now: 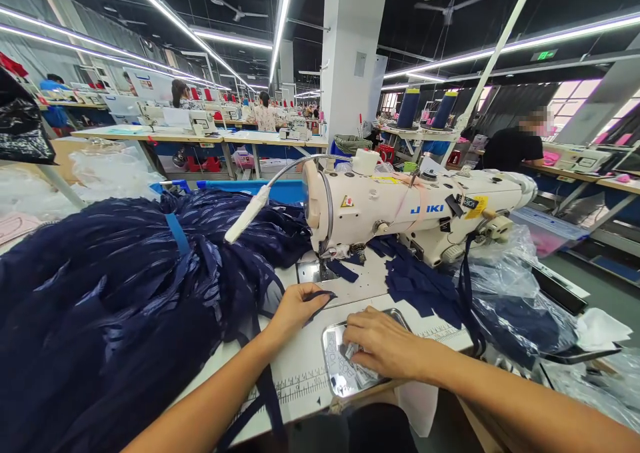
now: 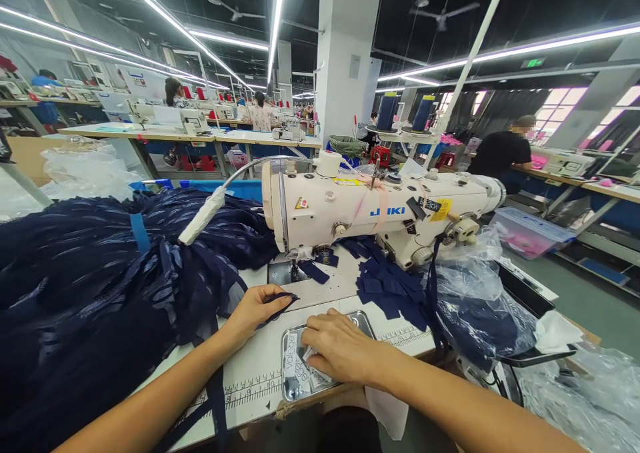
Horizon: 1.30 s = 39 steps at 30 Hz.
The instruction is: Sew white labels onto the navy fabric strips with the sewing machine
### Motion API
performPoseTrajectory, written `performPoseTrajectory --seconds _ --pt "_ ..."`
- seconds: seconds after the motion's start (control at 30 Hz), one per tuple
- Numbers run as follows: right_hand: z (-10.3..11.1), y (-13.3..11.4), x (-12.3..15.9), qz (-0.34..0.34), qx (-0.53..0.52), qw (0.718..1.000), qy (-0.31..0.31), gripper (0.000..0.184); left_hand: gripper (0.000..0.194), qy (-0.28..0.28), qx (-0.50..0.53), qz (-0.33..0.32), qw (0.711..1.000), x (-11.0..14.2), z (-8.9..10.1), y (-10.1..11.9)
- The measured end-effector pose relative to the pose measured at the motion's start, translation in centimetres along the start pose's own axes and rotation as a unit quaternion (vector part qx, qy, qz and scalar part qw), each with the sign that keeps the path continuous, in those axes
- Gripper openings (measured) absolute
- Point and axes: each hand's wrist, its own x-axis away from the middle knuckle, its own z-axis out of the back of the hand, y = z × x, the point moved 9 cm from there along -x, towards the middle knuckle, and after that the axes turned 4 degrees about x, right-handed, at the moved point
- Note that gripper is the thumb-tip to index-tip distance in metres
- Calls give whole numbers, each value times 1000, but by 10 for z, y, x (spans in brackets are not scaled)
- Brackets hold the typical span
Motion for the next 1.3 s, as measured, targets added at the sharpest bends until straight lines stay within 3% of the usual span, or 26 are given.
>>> performPoseTrajectory --seconds 0.2,0.3,0.4,0.47,0.57,0.67,0.77,1.0,1.17,1.3 --pt "-12 -3 -6 8 -54 999 -7 8 45 12 24 43 999 3 6 -7" --pt "-3 -1 -3 26 -83 996 28 11 46 14 53 47 997 4 7 -7" --pt "18 18 3 -27 -176 978 108 11 48 13 75 51 996 5 7 -6" --pt "30 36 6 -78 -293 938 169 12 49 11 83 49 995 6 6 -4" --pt "30 50 1 -122 -490 834 221 20 49 16 88 39 995 7 7 -1" --pt "24 51 -10 -147 -600 735 281 28 52 19 78 32 996 6 7 1" --pt "19 46 -24 -167 -632 686 317 30 52 17 71 21 997 6 6 4" --pt "19 58 -36 -218 -582 692 368 25 52 11 79 32 996 12 4 10" --pt "19 64 -34 -223 -564 693 390 23 49 19 61 18 998 16 3 18" --pt "15 64 -37 -221 -560 695 393 22 52 43 46 35 997 14 6 12"
